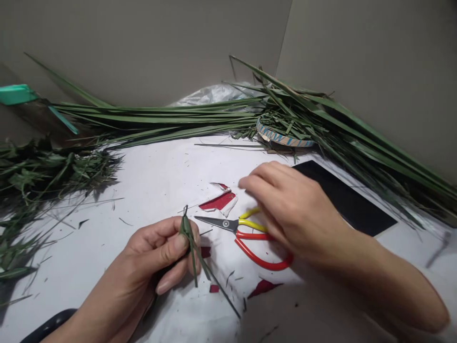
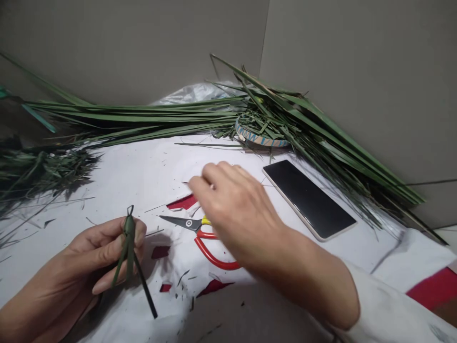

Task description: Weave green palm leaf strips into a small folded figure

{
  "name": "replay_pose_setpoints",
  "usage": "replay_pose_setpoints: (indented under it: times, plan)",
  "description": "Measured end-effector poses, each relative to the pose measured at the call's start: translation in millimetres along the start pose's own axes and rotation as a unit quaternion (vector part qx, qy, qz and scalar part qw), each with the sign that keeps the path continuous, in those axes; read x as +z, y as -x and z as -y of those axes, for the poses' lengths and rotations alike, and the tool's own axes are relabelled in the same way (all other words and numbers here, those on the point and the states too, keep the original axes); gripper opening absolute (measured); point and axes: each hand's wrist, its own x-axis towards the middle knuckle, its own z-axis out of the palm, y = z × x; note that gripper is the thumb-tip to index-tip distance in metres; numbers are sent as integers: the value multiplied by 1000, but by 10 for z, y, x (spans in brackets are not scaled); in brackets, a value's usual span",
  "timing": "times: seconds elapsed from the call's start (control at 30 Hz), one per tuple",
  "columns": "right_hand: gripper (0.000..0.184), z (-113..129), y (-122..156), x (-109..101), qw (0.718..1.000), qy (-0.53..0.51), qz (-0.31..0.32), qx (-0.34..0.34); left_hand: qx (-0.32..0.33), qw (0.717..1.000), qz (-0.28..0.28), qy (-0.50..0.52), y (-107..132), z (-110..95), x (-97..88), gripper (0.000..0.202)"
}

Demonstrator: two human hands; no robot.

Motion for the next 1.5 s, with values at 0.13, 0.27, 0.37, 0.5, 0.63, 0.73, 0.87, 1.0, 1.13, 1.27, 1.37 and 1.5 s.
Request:
replay_pose_setpoints:
  times: [0.13, 0.27, 0.37, 0.5, 0.63, 0.73, 0.87, 1.0, 1.13, 1.27, 1.37, 1.5]
  plan:
    - [16, -207, -68, -3, 982, 159, 76, 64, 2, 999, 24, -29, 29, 34, 3, 23]
    - [16, 5, -34, -65, 995, -85, 31, 30, 20, 996, -2, -86, 53, 57, 21, 27]
    - [15, 293, 19, -88, 955, -291, 54, 29, 38, 991, -28, -123, 71, 96, 15, 25]
    - [8, 465, 57, -42, 958, -277, 63, 27, 76, 982, -46, -169, 82, 145, -6, 32]
    - [21, 414, 55, -8, 960, -271, 68, 11, 75, 979, -35, -186, 73, 161, -18, 32]
    - [28, 383, 53, -2, 960, -276, 54, 14, 70, 980, -30, -185, 81, 159, -23, 27]
    - [25, 374, 63, 42, 963, -268, -6, 27, 77, 979, -28, -189, 96, 149, -21, 29]
    - [16, 331, 41, 66, 943, -324, 6, 72, 76, 980, -23, -182, 99, 154, -28, 29]
    - [15, 300, 8, 21, 917, -379, 49, 115, 63, 981, -27, -181, 92, 168, -26, 34]
    - [9, 343, -6, -24, 907, -393, 78, 133, 72, 981, -29, -181, 84, 140, 17, 31]
    - [13, 385, 0, -14, 924, -357, 96, 99, 88, 977, -25, -191, 90, 111, 42, 26]
    - [18, 384, 39, 22, 936, -320, 113, 88, 91, 973, -26, -208, 101, 114, 30, 33]
